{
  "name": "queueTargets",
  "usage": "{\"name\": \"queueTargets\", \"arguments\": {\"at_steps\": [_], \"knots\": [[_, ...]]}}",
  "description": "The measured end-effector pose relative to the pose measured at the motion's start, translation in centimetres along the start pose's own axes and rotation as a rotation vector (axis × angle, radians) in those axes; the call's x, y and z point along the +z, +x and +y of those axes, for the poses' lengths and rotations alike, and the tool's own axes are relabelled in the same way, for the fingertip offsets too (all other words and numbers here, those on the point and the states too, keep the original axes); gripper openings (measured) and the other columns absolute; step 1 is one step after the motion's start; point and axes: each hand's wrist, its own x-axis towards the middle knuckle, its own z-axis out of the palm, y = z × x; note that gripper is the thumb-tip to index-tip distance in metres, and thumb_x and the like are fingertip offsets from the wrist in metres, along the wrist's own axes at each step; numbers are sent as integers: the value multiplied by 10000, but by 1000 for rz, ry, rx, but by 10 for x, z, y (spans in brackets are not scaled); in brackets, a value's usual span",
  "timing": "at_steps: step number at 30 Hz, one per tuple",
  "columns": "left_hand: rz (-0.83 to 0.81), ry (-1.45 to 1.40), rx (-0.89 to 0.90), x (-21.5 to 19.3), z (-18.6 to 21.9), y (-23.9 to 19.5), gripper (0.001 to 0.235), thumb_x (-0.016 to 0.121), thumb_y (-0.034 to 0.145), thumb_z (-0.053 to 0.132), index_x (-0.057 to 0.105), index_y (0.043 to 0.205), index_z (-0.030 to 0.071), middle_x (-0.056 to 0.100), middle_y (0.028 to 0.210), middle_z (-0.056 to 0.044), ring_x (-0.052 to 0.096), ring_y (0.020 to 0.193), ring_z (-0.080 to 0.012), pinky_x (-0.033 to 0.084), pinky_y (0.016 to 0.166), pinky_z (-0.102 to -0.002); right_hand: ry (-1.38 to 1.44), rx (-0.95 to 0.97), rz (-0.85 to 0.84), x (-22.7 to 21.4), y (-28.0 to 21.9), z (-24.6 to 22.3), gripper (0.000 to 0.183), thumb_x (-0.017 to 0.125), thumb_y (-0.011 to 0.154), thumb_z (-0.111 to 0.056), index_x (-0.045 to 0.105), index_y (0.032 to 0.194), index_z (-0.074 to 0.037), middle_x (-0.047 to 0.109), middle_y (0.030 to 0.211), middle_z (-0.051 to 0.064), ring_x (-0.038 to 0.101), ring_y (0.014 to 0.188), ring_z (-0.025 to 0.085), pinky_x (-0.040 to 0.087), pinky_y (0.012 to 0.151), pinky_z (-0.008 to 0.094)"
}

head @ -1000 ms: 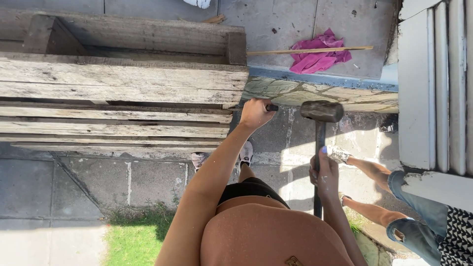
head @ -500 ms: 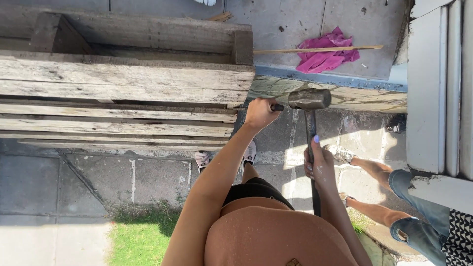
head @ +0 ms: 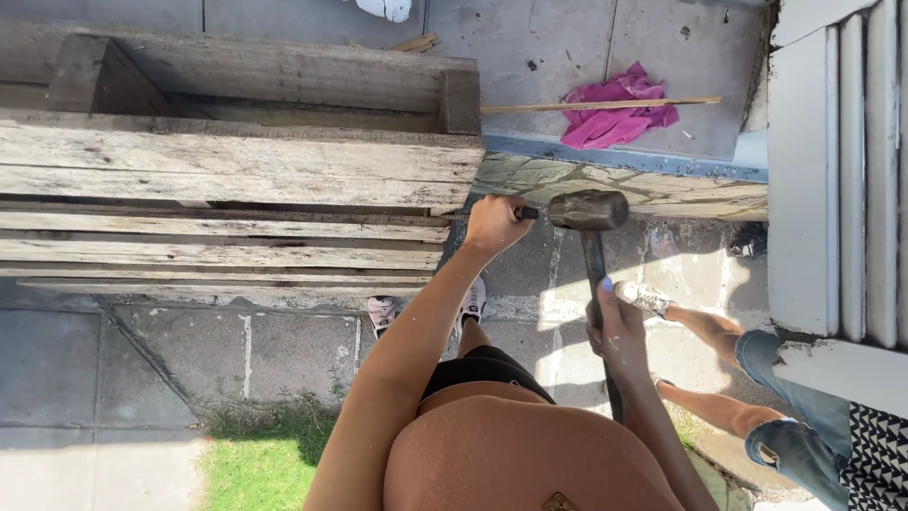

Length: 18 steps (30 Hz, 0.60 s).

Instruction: Dismantling a wooden pallet by knocking out nails using a hammer and a metal rod as a punch.

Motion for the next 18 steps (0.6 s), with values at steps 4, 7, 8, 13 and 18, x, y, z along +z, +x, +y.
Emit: {"name": "queueTargets", "arguments": {"at_steps": [4, 7, 8, 13, 18], "knots": [[30, -19, 8, -10, 8, 1, 74, 735, 721, 235, 698, 689, 178, 613, 492, -2, 676, 493, -274, 547, 540, -370, 93, -192, 136, -21, -13, -23, 702, 361, 1125, -563, 514, 653, -67, 312, 412, 27, 359, 283, 126, 292, 281, 212], [35, -10, 17, -5, 5, 1, 100, 719, 739, 229, 666, 663, 191, 585, 470, 14, 656, 468, -263, 543, 530, -361, 144, -123, 109, 11, 11, 15, 678, 296, 1118, -559, 500, 623, -143, 337, 386, -12, 356, 269, 120, 258, 278, 212], [36, -11, 18, 1, 3, 6, 100, 719, 739, 229, 666, 663, 191, 585, 470, 14, 656, 468, -263, 543, 530, -361, 143, -124, 109, 20, 22, 27, 678, 296, 1118, -559, 500, 623, -143, 337, 386, -12, 356, 269, 120, 258, 278, 212], [26, 1, 10, 0, -1, 11, 66, 747, 716, 229, 715, 704, 173, 640, 515, -21, 699, 518, -287, 560, 534, -392, -30, 35, -24, 27, 28, 15, 680, 454, 1080, -591, 527, 631, -85, 366, 412, 24, 377, 301, 122, 306, 296, 238], [8, -27, -14, -23, 20, 3, 136, 739, 786, 238, 698, 682, 161, 633, 507, -21, 695, 508, -261, 559, 548, -367, -8, -55, 111, -22, 3, -9, 699, 413, 1115, -580, 528, 648, -74, 336, 418, 24, 360, 305, 121, 286, 294, 220]]}}
